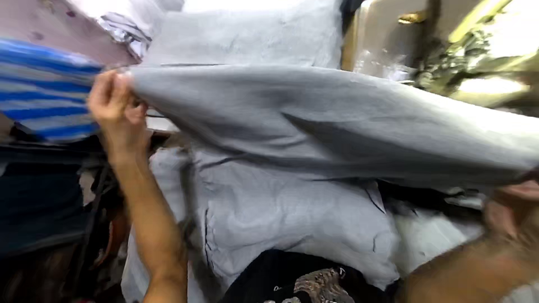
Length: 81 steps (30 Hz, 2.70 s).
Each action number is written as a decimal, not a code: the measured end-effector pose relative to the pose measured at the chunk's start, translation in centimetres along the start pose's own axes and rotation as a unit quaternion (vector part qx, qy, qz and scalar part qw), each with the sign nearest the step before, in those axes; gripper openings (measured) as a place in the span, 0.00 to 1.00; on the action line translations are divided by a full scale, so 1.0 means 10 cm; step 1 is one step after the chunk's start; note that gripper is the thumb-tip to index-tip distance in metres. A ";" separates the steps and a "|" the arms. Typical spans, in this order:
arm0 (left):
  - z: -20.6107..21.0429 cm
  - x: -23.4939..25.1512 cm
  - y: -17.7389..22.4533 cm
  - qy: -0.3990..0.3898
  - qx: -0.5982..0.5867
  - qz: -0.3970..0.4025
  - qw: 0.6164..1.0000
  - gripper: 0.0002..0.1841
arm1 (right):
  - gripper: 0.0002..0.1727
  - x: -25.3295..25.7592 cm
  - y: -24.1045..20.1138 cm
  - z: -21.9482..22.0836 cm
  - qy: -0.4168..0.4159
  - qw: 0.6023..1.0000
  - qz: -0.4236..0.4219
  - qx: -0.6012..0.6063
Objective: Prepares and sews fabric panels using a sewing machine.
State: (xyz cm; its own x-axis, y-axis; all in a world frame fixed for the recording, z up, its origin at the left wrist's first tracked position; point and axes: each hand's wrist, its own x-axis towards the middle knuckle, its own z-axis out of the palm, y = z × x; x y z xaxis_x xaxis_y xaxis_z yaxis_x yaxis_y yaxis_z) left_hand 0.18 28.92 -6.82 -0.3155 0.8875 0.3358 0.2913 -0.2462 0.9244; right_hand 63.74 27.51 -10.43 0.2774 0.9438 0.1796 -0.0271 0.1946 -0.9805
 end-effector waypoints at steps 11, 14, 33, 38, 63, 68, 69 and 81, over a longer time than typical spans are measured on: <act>0.17 0.79 -0.87 -0.029 0.479 -0.041 0.876 0.30 | 0.05 0.26 0.20 0.95 -0.012 1.000 -0.010 -0.011; 0.80 0.76 -0.42 -0.033 0.448 0.024 0.893 0.30 | 0.07 0.19 0.24 0.94 -0.001 1.000 -0.023 -0.009; 3.62 -0.38 1.06 -0.341 0.094 0.186 0.917 0.05 | 0.07 0.17 0.14 0.93 -0.006 0.995 -0.088 -0.045; 3.63 -0.46 1.06 -0.306 0.120 0.190 0.925 0.06 | 0.11 0.15 0.13 0.96 0.013 0.992 -0.085 -0.092; 3.68 -0.42 0.86 -0.277 0.099 0.177 0.939 0.13 | 0.07 0.21 0.29 1.01 0.063 0.989 -0.089 -0.105; 3.68 -0.34 0.82 -0.281 0.117 0.146 0.941 0.10 | 0.06 0.21 0.32 1.01 0.065 0.986 -0.099 -0.116; 3.69 -0.32 0.81 -0.276 0.126 0.146 0.942 0.07 | 0.06 0.21 0.33 1.02 0.064 0.986 -0.096 -0.117; 3.70 -0.42 0.80 -0.267 0.187 0.227 0.918 0.09 | 0.11 0.31 0.33 1.12 0.080 0.984 -0.088 -0.131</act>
State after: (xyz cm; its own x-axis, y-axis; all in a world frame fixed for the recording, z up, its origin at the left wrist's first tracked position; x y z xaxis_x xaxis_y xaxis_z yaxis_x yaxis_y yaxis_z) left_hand 37.25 37.70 -7.56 0.3731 0.8150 0.4433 0.6039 -0.5761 0.5509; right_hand 53.75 34.08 -12.22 0.4039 0.8432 0.3548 0.2782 0.2563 -0.9257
